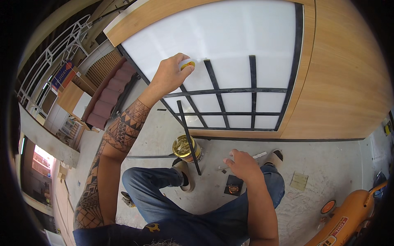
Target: Measuring, gluing, and fitting black plastic strips onto a white backlit panel, including trimming strips with an angle grinder.
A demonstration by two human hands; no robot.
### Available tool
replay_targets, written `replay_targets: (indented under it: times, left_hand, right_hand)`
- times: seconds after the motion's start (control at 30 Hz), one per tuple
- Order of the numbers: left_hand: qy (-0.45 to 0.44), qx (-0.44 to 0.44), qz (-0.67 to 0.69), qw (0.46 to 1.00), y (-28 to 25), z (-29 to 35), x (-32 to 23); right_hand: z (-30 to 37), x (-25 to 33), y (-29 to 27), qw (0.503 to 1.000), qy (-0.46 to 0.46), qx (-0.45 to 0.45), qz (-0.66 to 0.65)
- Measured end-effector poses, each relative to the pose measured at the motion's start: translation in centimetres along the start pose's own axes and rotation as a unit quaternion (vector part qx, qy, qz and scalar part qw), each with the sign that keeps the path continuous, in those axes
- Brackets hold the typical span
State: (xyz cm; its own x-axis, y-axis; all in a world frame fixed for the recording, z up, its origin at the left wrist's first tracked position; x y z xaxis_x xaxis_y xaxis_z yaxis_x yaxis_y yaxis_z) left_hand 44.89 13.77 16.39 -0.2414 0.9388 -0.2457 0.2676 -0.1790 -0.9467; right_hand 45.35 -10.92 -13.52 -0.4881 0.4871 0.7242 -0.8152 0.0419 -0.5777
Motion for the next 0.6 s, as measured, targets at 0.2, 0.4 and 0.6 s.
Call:
replay_targets:
  times: [0.2,0.4,0.6]
  left_hand:
    - [0.002,0.017,-0.025,1.0,-0.23,-0.22,-0.75]
    - [0.02,0.003,-0.04,0.999,-0.44,-0.43,-0.74]
    - [0.019,-0.029,0.025,0.999,-0.19,-0.41,0.07]
  right_hand:
    - [0.13,0.41,-0.07,1.0,-0.005,0.0,0.002]
    - [-0.05,0.28,0.14,1.0,0.0,0.005,-0.004]
    - [0.16,0.24,0.01,1.0,0.0,0.001,0.003]
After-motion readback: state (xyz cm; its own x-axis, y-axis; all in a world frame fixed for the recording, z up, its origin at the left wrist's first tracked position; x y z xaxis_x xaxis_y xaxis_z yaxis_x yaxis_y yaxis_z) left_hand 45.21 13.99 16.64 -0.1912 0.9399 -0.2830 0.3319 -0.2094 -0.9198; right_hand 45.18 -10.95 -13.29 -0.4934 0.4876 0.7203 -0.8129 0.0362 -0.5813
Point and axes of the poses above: each hand's wrist, its own z-axis away from the middle knuckle, its own y-axis out of the palm, x = y × z, the point moved 10 cm from there along -z, towards the middle knuckle, and after that the axes turned 14 degrees about x, right-handed, at the moved point
